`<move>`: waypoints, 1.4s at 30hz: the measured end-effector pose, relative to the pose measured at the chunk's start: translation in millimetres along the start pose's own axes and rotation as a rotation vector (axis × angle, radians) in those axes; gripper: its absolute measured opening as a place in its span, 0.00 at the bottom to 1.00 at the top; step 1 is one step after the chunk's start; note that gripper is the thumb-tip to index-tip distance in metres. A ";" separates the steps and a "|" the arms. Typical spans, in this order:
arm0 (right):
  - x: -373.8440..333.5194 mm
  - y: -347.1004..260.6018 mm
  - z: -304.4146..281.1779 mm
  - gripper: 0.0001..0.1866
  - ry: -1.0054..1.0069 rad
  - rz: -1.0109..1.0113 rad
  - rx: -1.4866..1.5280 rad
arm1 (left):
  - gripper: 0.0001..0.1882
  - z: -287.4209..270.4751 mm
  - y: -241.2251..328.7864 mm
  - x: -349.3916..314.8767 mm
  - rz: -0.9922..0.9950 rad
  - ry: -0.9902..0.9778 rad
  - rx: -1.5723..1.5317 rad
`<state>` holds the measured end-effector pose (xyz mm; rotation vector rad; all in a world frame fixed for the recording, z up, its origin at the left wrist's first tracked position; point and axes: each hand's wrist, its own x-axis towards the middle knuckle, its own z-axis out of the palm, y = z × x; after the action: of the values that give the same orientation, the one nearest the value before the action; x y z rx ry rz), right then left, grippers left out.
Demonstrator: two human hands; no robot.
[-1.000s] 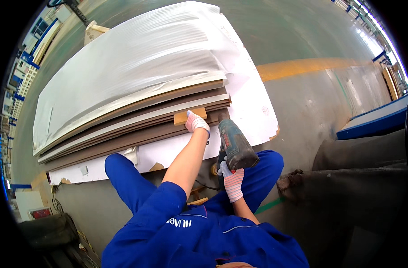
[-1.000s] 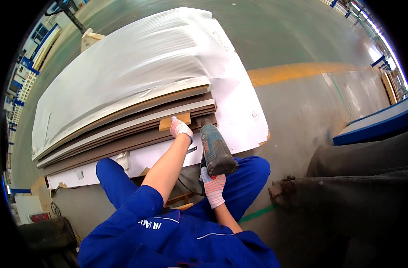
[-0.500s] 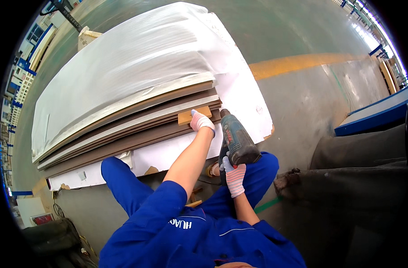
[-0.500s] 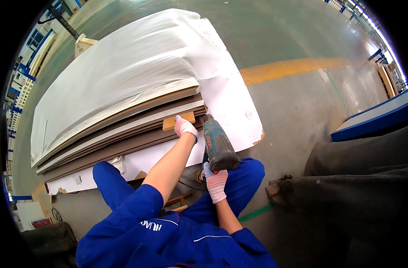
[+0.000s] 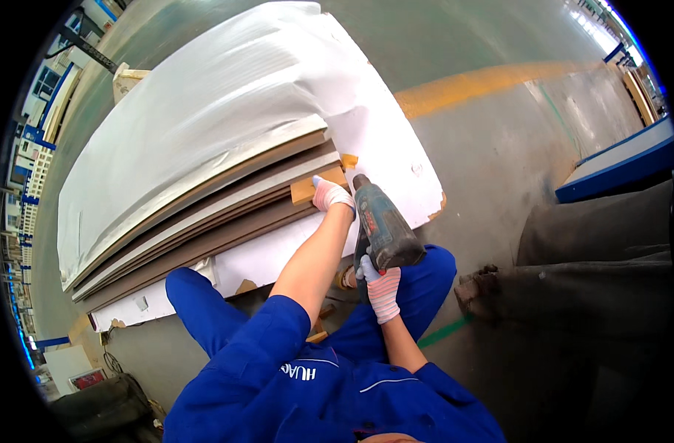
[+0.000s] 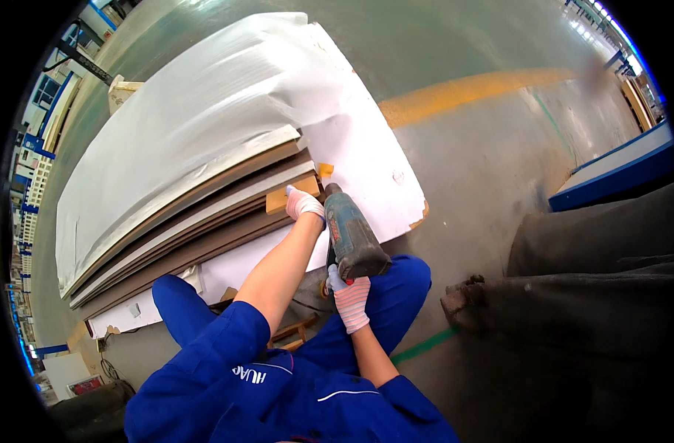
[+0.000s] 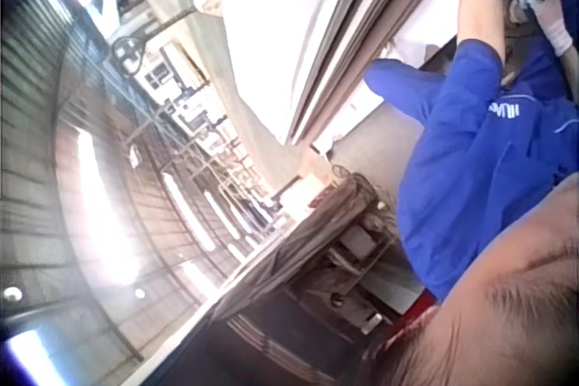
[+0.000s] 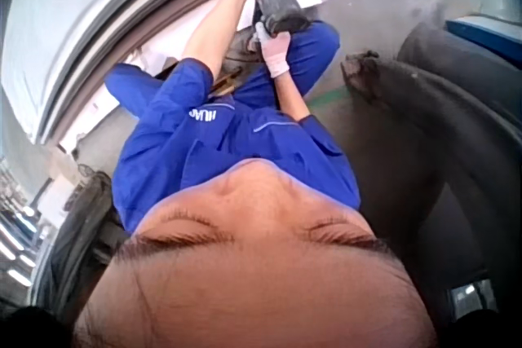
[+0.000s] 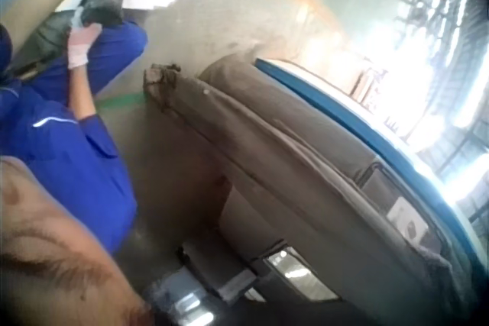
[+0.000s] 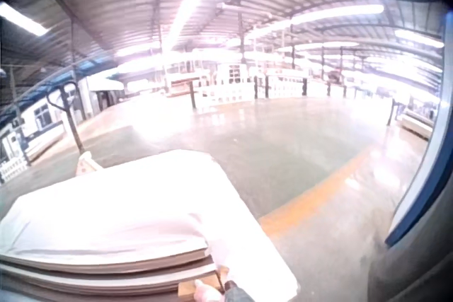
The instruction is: The person sits on the floor and uses a heat gun to apply heat to the edges of stacked wooden boards. They then use a utility knife to trim or separate the edges of the boards.
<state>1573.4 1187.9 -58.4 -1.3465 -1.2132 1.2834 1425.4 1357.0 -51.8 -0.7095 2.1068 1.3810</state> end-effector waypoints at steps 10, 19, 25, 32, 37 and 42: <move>-0.7 -4.0 -10.8 0.08 -0.053 -0.004 0.058 | 0.34 8.5 -5.9 -12.0 0.012 -0.111 -0.154; 2.5 17.2 -16.1 0.11 -0.027 -0.113 0.023 | 0.36 28.5 -10.6 11.9 0.010 -0.095 -0.041; 0.6 -4.1 -12.7 0.11 0.068 -0.032 0.362 | 0.34 36.7 -9.2 -1.2 -0.003 -0.031 0.013; -3.2 22.5 -26.1 0.11 0.053 0.066 0.508 | 0.32 23.5 -8.0 -25.7 -0.036 -0.063 0.118; 3.6 -9.0 -11.3 0.12 0.048 0.246 0.786 | 0.26 30.0 -27.8 75.7 -0.142 -0.632 -0.286; 18.7 5.7 -19.5 0.16 0.145 0.294 0.802 | 0.17 -112.3 -35.2 103.9 -0.320 -0.941 -0.043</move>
<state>1592.9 1206.2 -65.1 -0.9991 -0.3154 1.6050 1358.0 1225.9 -105.7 -0.2831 1.1703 1.2316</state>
